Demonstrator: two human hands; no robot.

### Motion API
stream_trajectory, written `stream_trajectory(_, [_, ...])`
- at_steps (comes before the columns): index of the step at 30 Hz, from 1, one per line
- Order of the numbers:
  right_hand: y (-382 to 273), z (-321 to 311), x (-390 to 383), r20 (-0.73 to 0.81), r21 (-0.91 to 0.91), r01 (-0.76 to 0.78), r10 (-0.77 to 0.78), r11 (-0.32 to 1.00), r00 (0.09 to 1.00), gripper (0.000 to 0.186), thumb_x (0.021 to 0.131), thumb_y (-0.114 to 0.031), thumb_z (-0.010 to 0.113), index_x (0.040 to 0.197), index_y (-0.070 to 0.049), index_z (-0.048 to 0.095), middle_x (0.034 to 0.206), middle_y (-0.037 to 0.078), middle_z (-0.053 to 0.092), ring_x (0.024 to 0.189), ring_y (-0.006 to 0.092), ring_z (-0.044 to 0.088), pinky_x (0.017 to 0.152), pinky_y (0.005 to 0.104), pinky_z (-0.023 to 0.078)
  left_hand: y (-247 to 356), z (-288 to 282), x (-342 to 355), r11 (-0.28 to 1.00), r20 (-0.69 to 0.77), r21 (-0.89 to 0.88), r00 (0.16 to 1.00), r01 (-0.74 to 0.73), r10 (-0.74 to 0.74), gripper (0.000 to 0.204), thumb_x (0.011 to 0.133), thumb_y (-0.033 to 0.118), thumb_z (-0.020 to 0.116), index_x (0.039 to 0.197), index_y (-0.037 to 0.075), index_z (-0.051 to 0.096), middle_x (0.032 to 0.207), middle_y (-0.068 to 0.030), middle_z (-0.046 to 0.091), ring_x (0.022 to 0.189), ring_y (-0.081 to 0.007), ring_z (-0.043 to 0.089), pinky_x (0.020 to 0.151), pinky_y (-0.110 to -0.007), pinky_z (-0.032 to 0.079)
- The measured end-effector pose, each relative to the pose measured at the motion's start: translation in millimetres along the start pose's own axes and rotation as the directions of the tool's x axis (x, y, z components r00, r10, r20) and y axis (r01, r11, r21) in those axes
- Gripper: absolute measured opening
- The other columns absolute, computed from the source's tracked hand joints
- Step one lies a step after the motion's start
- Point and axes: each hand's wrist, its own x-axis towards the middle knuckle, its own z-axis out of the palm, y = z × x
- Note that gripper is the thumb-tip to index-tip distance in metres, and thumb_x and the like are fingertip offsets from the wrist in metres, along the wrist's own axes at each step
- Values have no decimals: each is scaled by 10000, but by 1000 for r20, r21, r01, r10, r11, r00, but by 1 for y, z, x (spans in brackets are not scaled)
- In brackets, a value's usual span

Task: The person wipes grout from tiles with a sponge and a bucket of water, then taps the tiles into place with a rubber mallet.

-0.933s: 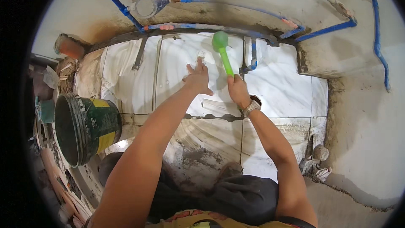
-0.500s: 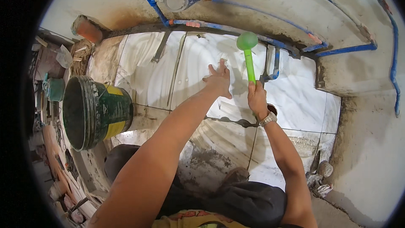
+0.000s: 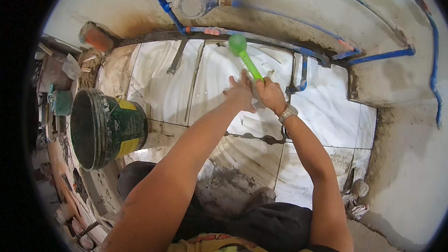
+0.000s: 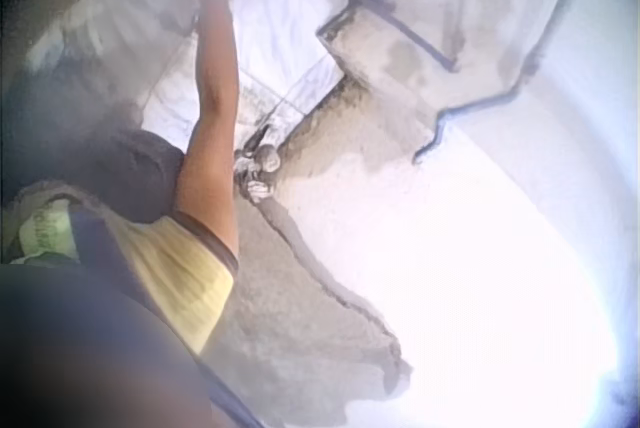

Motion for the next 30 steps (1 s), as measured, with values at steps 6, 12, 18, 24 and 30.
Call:
stream_trajectory(6, [-2, -3, 7, 26, 203, 0, -5, 979, 1000, 377, 993, -312, 487, 998, 49, 598, 770, 320, 651, 742, 513, 664, 702, 546, 560, -3, 0, 4, 1000, -39, 25, 999, 10, -9, 1313, 638, 476, 939, 1646, 118, 178, 1724, -129, -49, 1512, -577, 90, 1017, -729, 475])
stream_trajectory(12, [-10, 3, 9, -29, 302, -263, 285, 916, 958, 457, 1012, -389, 462, 1020, 49, 593, 758, 331, 652, 758, 532, 662, 721, 550, 553, -5, -4, 3, 1000, -22, -6, 1000, -6, 6, 1312, 652, 469, 942, 1626, 55, 165, 1716, -138, -94, 1511, -581, 76, 1011, -735, 478])
stream_trajectory(18, [-25, -4, 20, 20, 341, -421, 441, 840, 897, 511, 1020, -451, 448, 984, 25, 631, 763, 317, 662, 759, 509, 674, 697, 549, 550, -7, -3, 1, 1000, 23, 2, 1000, 11, -11, 1321, 648, 471, 944, 1631, 70, 157, 1718, -131, -90, 1517, -573, 65, 1015, -728, 479])
stream_trajectory(24, [-9, -7, 25, -27, 272, -205, 220, 940, 975, 539, 993, -494, 475, 935, 10, 657, 779, 294, 685, 748, 454, 701, 705, 518, 567, -1, 3, 4, 999, -12, 32, 1000, -19, 19, 1348, 637, 508, 933, 1651, 108, 139, 1723, -138, -52, 1506, -589, 80, 997, -715, 497])
stream_trajectory(30, [-9, -11, 36, 253, 389, -329, 244, 860, 936, 382, 970, -379, 538, 972, -9, 632, 761, 252, 683, 700, 468, 682, 671, 540, 556, -16, 21, 26, 994, -78, 91, 995, -55, 62, 1332, 654, 514, 920, 1650, 105, 136, 1722, -142, -52, 1505, -590, 72, 987, -721, 497])
